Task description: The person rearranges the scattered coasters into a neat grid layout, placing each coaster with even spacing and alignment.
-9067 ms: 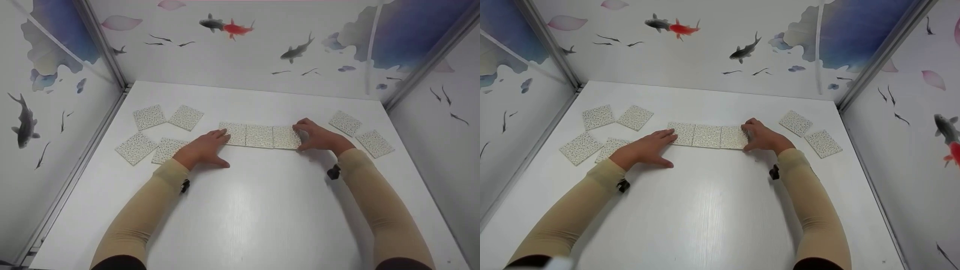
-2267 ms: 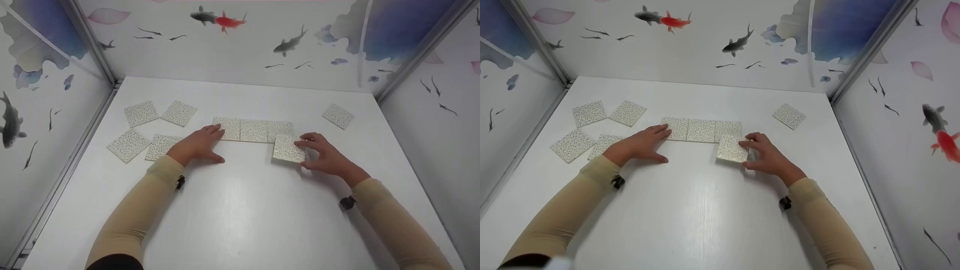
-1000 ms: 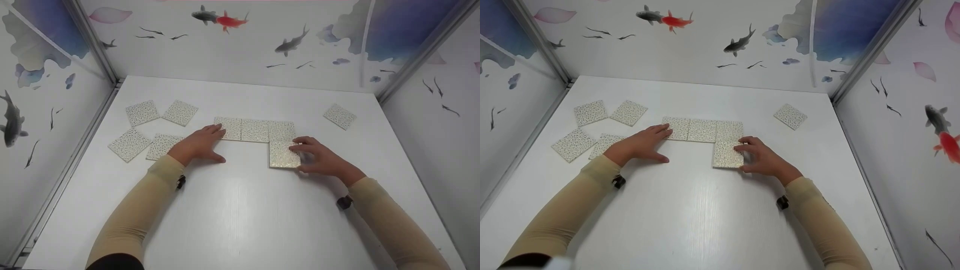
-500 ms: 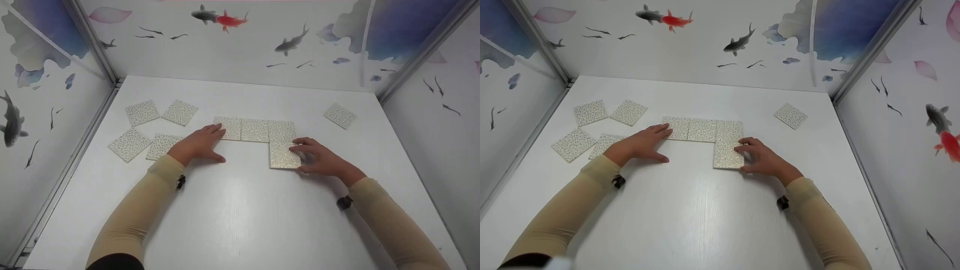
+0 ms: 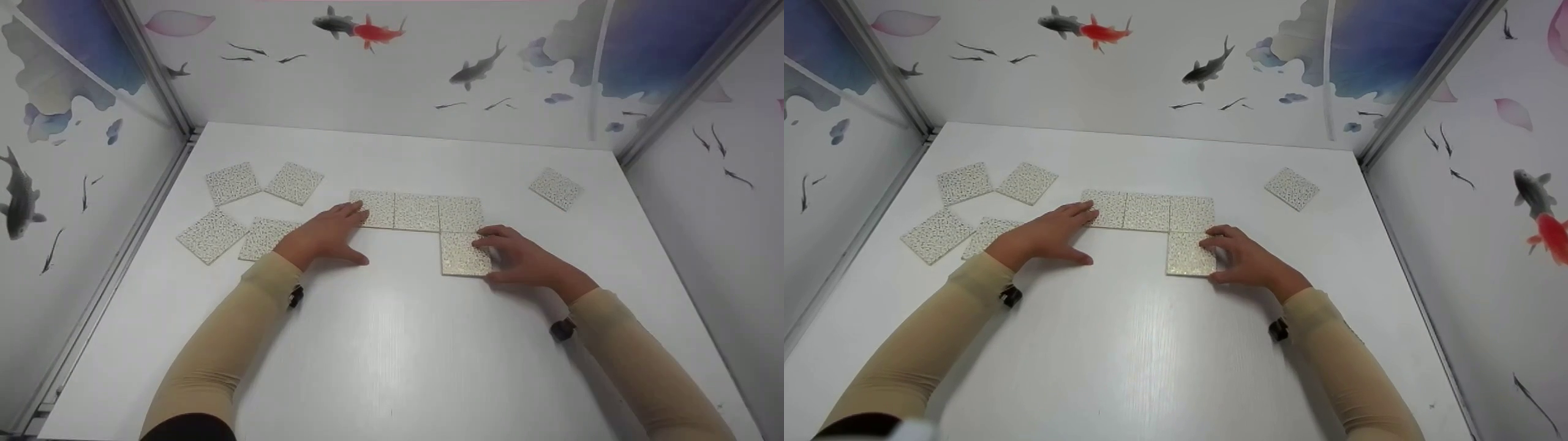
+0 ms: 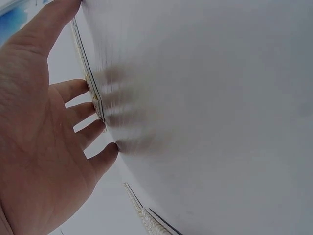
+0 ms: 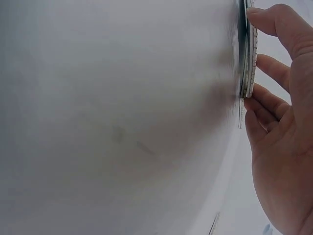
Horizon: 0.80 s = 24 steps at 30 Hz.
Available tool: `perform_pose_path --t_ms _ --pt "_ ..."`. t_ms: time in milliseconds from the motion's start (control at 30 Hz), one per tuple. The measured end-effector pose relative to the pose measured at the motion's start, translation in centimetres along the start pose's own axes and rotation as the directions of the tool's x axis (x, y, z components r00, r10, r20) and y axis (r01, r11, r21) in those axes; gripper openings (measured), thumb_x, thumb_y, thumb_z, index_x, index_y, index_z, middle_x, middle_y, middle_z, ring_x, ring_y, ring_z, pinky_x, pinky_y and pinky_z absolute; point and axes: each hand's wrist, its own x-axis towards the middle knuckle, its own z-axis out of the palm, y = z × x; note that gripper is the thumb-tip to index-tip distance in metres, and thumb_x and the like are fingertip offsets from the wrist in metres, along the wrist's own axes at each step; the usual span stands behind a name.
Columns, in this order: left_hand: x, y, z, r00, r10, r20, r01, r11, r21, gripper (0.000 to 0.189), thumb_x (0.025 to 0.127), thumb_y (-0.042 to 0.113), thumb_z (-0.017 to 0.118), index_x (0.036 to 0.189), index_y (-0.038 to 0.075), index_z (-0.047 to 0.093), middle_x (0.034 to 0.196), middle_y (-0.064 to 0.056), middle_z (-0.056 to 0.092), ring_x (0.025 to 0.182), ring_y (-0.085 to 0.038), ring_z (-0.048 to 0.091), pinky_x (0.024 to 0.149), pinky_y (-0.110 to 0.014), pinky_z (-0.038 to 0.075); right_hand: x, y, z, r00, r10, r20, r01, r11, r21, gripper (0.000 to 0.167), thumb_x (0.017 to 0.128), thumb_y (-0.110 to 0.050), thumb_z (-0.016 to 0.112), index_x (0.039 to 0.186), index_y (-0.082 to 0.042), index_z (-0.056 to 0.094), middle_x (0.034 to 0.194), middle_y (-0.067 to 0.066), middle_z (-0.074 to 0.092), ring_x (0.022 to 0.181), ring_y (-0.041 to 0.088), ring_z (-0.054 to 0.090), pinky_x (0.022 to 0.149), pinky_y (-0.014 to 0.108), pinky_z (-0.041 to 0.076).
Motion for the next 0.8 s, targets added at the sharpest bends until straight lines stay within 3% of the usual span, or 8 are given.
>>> perform_pose_path --t_ms 800 --pt "0.14 -0.18 -0.01 1.000 0.009 0.007 -0.009 1.000 0.012 0.117 0.093 0.066 0.081 0.178 0.013 0.021 0.186 -0.010 0.010 0.171 -0.035 0.008 0.137 -0.053 0.016 0.17 -0.60 -0.09 0.998 0.066 0.024 -0.065 0.998 -0.015 0.067 0.090 -0.019 0.095 0.151 -0.018 0.068 0.169 0.008 0.044 0.160 0.035 0.034 0.129 0.061 0.032"
